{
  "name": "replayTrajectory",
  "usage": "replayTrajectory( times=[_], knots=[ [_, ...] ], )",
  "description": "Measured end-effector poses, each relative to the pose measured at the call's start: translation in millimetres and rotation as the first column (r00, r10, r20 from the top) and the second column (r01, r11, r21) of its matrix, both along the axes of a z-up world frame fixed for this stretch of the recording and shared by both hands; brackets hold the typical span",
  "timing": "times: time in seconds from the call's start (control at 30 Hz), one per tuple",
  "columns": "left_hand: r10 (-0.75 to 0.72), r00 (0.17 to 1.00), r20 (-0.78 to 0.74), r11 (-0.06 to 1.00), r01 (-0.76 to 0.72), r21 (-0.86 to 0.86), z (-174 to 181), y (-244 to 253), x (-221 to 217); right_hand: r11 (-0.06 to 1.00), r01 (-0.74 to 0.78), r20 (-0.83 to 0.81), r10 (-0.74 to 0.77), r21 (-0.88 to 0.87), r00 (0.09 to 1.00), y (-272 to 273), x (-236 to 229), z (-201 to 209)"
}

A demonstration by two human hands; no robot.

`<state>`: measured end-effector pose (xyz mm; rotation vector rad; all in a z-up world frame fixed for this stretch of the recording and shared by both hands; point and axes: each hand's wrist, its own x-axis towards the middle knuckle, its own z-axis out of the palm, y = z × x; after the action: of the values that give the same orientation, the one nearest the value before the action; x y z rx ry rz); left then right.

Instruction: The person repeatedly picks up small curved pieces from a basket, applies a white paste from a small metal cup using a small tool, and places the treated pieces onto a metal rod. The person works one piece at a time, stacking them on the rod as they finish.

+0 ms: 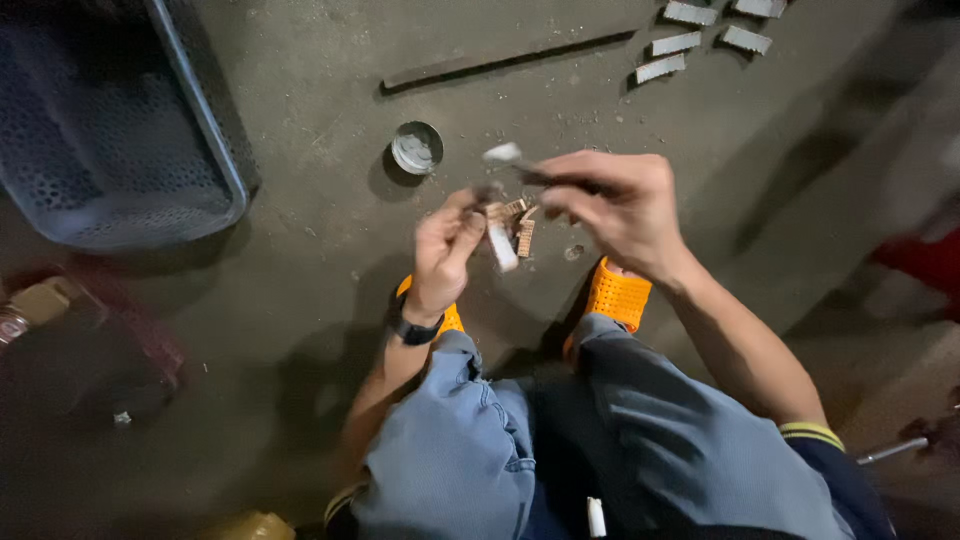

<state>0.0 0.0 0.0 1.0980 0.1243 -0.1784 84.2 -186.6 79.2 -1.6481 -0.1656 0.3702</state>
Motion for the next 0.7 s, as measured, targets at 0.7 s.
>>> replayTrajectory(
  times=[0.7],
  knots=[
    [0.168, 0.857, 0.487, 0.707, -0.449, 0.546, -4, -7, -2, 0.989, 0.128, -0.118, -0.136, -0.071, 0.984, 3, -5, -41]
  ],
)
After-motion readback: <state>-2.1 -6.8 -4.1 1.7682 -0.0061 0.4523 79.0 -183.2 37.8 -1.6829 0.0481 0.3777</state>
